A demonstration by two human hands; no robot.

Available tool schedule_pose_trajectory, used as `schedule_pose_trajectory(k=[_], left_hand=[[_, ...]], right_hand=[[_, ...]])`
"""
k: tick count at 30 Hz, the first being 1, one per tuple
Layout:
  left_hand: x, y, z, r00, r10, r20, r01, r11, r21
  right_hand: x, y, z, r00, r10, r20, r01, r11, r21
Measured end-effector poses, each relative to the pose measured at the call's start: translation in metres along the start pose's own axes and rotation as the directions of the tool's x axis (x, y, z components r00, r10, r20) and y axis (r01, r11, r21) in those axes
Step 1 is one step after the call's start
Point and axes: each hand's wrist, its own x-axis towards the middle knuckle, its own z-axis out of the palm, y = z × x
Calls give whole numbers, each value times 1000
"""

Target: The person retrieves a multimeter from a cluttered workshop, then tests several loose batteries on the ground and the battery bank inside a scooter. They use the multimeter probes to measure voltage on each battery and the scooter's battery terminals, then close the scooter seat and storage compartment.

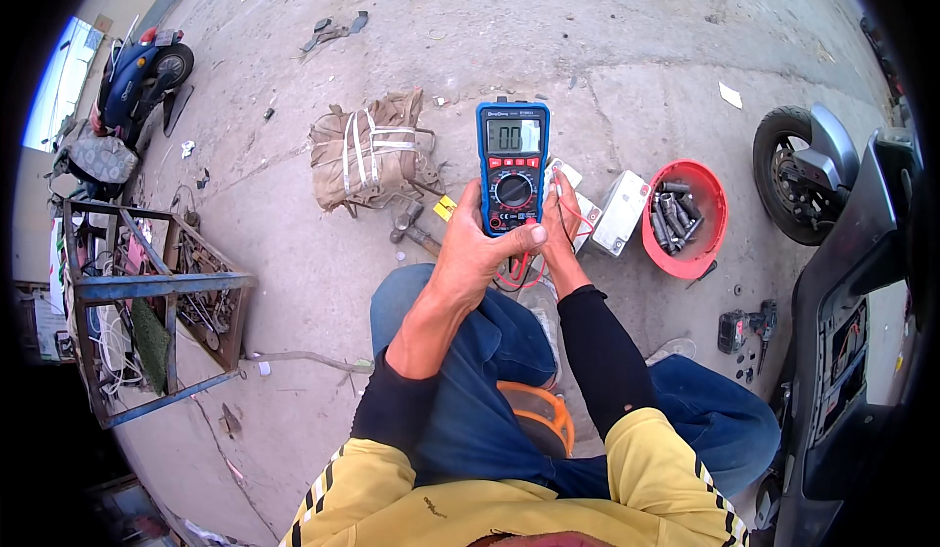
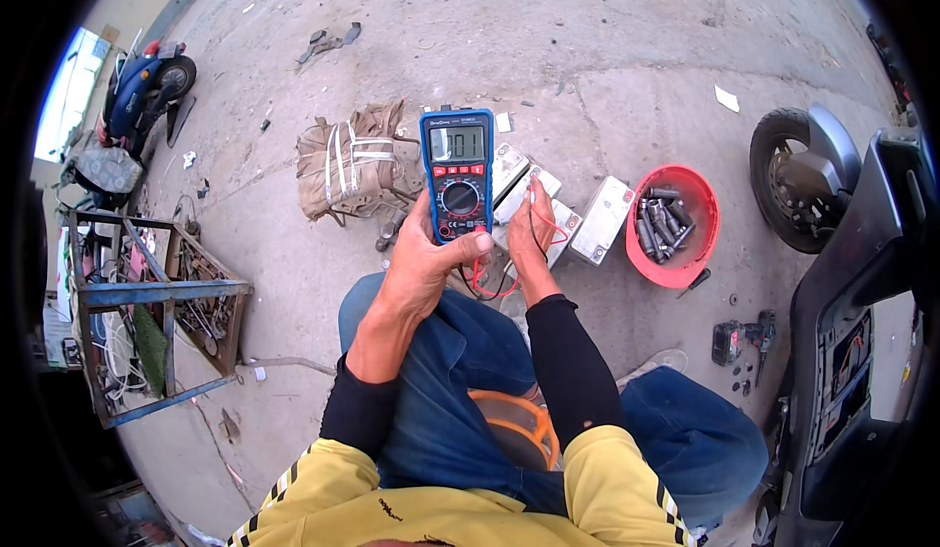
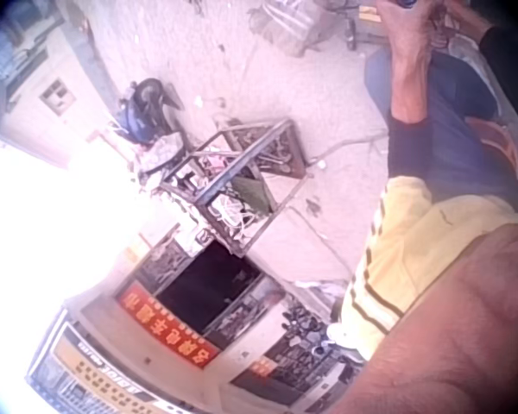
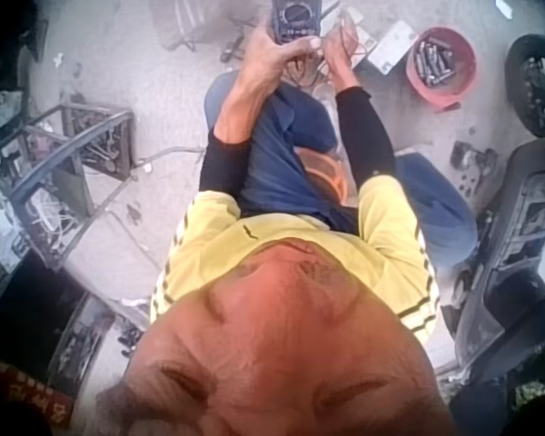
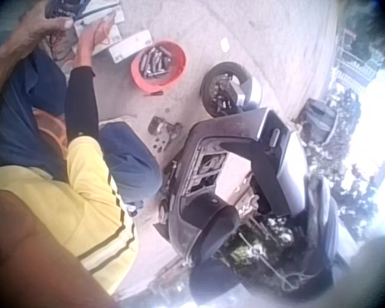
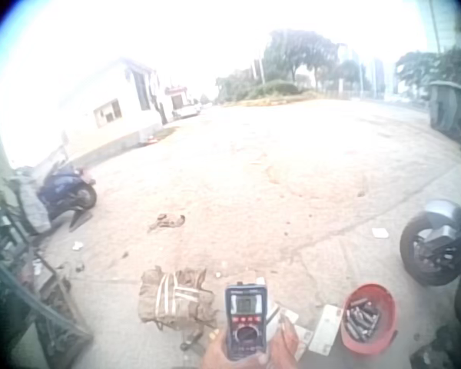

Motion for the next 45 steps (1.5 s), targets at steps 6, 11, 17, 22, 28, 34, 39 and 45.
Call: schedule_pose_trajectory(k=[6,11,17,22,28,34,39,45], left_hand=[[0,0,0,1000,1,2,-1,1000,-8],[-1,1,0,1000,-6,2,6,1000,-14],[0,-1,0,1000,6,-4,-6,1000,-20],[0,0,0,1000,-1,2,1,1000,-12],[-1,1,0,1000,-1,1,1,1000,-5],[-1,1,1,1000,-1,0,1,1000,-6],[-1,-1,-1,1000,2,1,-2,1000,4],[-1,0,0,1000,-2,-2,2,1000,-3]], right_hand=[[0,-4,0,1000,12,10,-12,999,-36],[0,-4,-1,1000,-4,3,4,999,-35],[0,-3,-1,1000,4,-6,-4,998,-59],[2,3,0,1000,12,-1,-12,1000,-27],[-1,-6,-3,1000,-1,-15,0,1000,-26],[0,-4,-2,1000,3,-13,-3,1000,-26],[1,-2,-1,1000,-3,-15,3,1000,-17],[4,3,1,1000,2,3,-2,1000,-30]])
